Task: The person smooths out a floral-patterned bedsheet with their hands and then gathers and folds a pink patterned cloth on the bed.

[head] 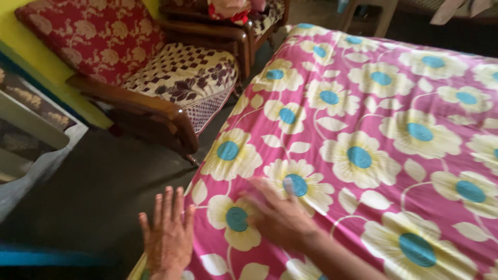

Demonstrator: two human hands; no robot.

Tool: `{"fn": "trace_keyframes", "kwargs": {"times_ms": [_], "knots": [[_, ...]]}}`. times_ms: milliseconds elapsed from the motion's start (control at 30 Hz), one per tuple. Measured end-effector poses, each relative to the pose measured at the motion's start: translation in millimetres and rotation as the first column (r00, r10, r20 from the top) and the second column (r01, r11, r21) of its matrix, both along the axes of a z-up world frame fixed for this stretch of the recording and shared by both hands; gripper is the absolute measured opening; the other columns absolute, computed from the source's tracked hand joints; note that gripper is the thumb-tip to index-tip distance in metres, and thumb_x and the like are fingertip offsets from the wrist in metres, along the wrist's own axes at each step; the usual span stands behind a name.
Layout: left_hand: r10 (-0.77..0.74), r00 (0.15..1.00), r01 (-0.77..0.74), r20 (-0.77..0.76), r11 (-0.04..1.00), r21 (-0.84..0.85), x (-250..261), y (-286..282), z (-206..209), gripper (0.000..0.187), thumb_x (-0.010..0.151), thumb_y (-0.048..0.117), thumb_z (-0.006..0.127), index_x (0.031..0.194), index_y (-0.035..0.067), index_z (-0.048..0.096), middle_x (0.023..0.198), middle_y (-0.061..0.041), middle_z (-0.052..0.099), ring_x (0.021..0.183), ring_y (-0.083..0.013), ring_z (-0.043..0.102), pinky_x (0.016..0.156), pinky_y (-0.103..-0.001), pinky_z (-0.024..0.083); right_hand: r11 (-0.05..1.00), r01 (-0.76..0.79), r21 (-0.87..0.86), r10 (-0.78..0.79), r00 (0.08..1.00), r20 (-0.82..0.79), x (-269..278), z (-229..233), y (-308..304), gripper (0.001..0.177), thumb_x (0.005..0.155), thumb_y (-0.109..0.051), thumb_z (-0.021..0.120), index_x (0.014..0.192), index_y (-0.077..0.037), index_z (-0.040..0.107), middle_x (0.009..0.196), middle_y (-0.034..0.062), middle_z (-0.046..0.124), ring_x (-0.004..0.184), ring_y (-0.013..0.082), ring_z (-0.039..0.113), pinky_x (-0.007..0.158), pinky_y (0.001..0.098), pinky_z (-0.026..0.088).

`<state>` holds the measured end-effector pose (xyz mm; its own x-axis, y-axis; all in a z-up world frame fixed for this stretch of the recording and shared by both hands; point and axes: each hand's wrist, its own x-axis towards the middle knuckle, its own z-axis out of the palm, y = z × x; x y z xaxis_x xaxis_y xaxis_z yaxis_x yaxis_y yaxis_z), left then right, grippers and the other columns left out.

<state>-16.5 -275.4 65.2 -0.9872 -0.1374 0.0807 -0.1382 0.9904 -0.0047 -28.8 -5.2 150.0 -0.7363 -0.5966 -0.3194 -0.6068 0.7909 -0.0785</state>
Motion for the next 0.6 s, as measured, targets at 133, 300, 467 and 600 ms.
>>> {"fn": "trace_keyframes", "kwargs": {"times_ms": [133, 300, 467, 600], "knots": [[-0.145, 0.989, 0.146, -0.015, 0.988, 0.043, -4.7, 73.8, 5.5, 0.067, 0.100, 0.058, 0.018, 0.159, 0.025, 0.024, 0.166, -0.003, 0.019, 0.151, -0.0227, 0.020, 0.121, -0.058, 0.014, 0.895, 0.054, 0.442, -0.053, 0.998, -0.016, -2.5, 2.5, 91.9, 0.052, 0.105, -0.026, 0.048, 0.155, -0.039, 0.039, 0.172, 0.0131, -0.002, 0.157, 0.0465, -0.004, 0.113, 0.0807, 0.010], [-0.398, 0.917, 0.390, 0.026, 0.909, 0.150, -5.1, 166.8, -7.3, 0.068, 0.105, 0.059, 0.015, 0.157, 0.017, 0.026, 0.166, -0.010, 0.017, 0.153, -0.0274, 0.017, 0.122, -0.057, 0.009, 0.865, 0.483, -0.135, -0.502, 0.842, -0.198, 14.0, -49.9, 206.8, 0.076, 0.096, -0.053, 0.040, 0.164, -0.027, 0.018, 0.174, 0.0076, -0.004, 0.155, 0.0282, -0.001, 0.109, 0.0767, -0.004], [-0.418, 0.831, 0.478, -0.367, 0.874, 0.088, -1.0, 224.0, -23.0, 0.066, 0.107, 0.063, 0.020, 0.153, 0.019, 0.033, 0.163, -0.008, 0.020, 0.149, -0.0272, 0.016, 0.119, -0.060, 0.007, 0.828, 0.553, -0.094, -0.560, 0.803, -0.204, 23.7, -92.4, 245.6, 0.074, 0.098, -0.061, 0.027, 0.160, -0.025, 0.010, 0.170, 0.0005, -0.005, 0.156, 0.0198, -0.003, 0.115, 0.0710, -0.007], [-0.453, 0.832, 0.503, -0.321, 0.859, 0.091, 0.6, 216.2, -25.6, 0.065, 0.105, 0.060, 0.021, 0.153, 0.018, 0.031, 0.166, -0.005, 0.019, 0.153, -0.0239, 0.014, 0.119, -0.059, 0.004, 0.852, 0.477, -0.217, -0.518, 0.828, -0.214, 10.1, -89.9, 210.7, 0.077, 0.100, -0.057, 0.026, 0.163, -0.017, 0.009, 0.174, 0.0094, -0.007, 0.158, 0.0259, -0.004, 0.114, 0.0705, -0.005]]}}
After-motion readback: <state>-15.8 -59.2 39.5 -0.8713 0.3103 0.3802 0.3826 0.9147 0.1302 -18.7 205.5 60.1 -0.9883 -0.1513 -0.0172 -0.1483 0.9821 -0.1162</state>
